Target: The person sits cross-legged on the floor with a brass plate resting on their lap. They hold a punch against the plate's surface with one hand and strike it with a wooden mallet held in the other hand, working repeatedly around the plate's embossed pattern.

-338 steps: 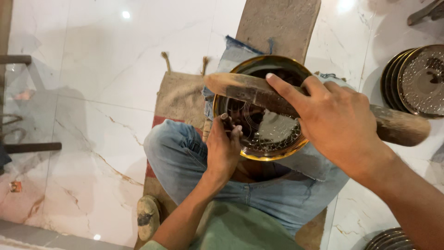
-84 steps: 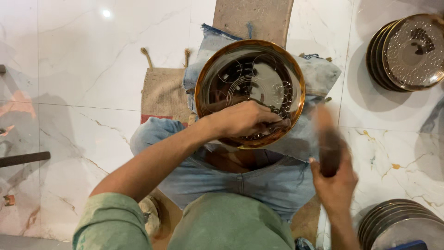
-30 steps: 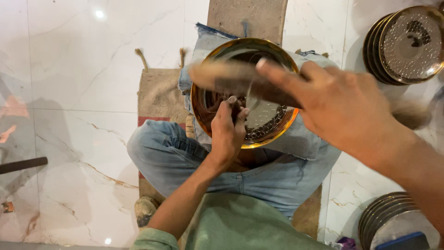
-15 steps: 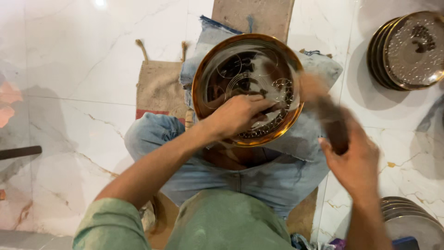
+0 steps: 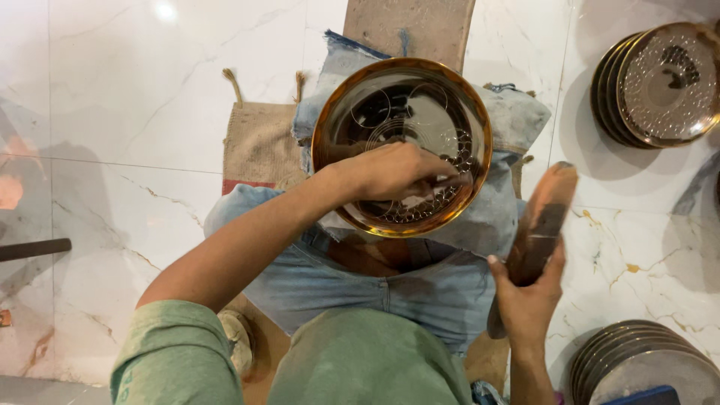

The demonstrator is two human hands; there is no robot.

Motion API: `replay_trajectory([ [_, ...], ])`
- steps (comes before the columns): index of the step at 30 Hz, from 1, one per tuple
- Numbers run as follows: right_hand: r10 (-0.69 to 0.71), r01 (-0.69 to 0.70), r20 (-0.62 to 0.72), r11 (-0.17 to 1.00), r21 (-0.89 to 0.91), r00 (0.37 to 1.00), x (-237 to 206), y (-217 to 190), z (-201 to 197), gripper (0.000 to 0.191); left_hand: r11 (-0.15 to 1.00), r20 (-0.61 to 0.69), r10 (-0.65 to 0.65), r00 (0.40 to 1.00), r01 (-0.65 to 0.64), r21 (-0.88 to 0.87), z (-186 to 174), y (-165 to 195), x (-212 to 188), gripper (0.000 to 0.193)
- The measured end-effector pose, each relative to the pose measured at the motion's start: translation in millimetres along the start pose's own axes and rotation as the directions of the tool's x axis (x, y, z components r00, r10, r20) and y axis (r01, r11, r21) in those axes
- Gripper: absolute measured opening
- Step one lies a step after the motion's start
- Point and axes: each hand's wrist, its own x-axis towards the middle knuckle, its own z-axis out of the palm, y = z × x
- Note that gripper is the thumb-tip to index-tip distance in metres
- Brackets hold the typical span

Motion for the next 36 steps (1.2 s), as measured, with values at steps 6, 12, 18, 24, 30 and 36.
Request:
replay_trajectory([
  [6,-0.093,0.099,-0.076,0.991,0.085,0.993,9.2,-6.2,4.0,0.093,0.979,-0.012,0.204,0.979,-0.203,0.034,-3.5,-7.1,1.2,0.049],
  [12,-0.148,0.184,0.199,0.967,-0.177,0.969,55.2,-29.5,-9.2,0.076,0.991,-0.187,0.101,0.977,-0.116,-0.068,6.6,-9.0,-14.9,0.047],
  [18,-0.338,0.526,0.436,0.727,-0.442,0.834,111.9,-97.6,-24.2,0.076,0.998,-0.484,-0.011,0.875,-0.019,-0.056,26.9,-2.8,-32.5,0.039],
  [24,-0.29,0.616,0.561,0.545,-0.569,0.775,127.1,-143.9,-21.7,0.072,0.988,-0.656,-0.147,0.741,0.084,-0.127,41.8,8.0,-42.6,0.03],
  [30,-0.351,0.691,0.596,0.325,-0.646,0.722,119.6,-151.5,-10.7,0.085,0.897,-0.819,-0.439,0.369,0.132,-0.421,69.9,27.0,-42.9,0.024],
  [36,-0.492,0.783,0.617,0.281,-0.555,0.614,130.7,-193.0,-6.7,0.072,0.895,-0.846,-0.444,0.294,0.19,-0.403,81.5,26.2,-36.7,0.022],
])
